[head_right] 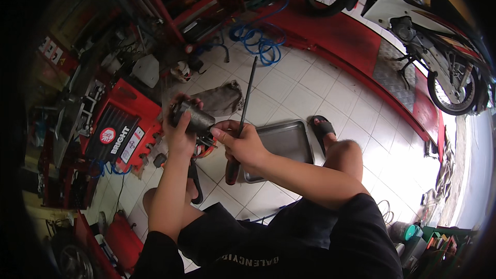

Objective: The person holds a cylindrical mechanical part and uses a screwdriver to pry and remove small components, placing them into a metal tray. The person rotates the part to access different sides and continues removing pieces with the screwdriver.

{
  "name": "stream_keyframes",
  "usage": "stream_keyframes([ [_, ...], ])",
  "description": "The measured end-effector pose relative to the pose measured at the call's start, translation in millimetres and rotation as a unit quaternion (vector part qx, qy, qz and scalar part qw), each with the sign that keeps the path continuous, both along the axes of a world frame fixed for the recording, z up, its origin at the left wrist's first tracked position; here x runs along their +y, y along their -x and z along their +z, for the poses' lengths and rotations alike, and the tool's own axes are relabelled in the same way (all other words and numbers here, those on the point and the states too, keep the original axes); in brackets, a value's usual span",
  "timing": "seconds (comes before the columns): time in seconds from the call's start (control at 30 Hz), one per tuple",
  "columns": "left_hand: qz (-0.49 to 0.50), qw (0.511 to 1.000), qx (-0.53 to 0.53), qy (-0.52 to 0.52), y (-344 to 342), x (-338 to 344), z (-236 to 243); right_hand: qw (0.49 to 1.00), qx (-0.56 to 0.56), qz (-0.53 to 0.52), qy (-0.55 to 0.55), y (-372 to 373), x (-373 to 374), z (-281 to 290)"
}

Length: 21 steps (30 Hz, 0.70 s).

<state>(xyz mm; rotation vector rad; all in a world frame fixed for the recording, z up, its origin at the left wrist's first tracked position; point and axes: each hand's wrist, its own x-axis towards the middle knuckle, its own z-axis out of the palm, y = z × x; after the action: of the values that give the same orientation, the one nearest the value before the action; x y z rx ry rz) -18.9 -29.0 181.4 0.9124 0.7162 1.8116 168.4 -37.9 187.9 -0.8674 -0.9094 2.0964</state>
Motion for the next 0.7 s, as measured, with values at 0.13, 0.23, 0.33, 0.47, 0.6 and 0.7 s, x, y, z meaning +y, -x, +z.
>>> stream_keyframes([
  [0.13, -0.051, 0.964, -0.231, 0.120, 19, -3, -19, 0.972, -0.154, 0.057, -0.168, -3, -2, 24],
  [0.23, -0.114, 0.892, -0.399, 0.182, 28, -4, -33, 0.930, -0.146, -0.017, -0.337, -2, 16, 12],
  [0.33, -0.111, 0.879, -0.391, 0.249, 15, -5, -34, 0.948, -0.207, 0.003, -0.243, -14, 33, 28],
  [0.47, -0.129, 0.914, -0.249, 0.291, -17, -9, -48, 0.933, -0.197, -0.048, -0.296, -26, 46, -11],
  [0.6, -0.094, 0.920, -0.197, 0.325, -9, -22, -56, 0.955, -0.155, -0.060, -0.244, -7, 44, -25],
  [0.7, -0.102, 0.931, -0.152, 0.316, -9, -22, -66, 0.969, -0.168, -0.053, -0.172, -23, 39, -12],
])
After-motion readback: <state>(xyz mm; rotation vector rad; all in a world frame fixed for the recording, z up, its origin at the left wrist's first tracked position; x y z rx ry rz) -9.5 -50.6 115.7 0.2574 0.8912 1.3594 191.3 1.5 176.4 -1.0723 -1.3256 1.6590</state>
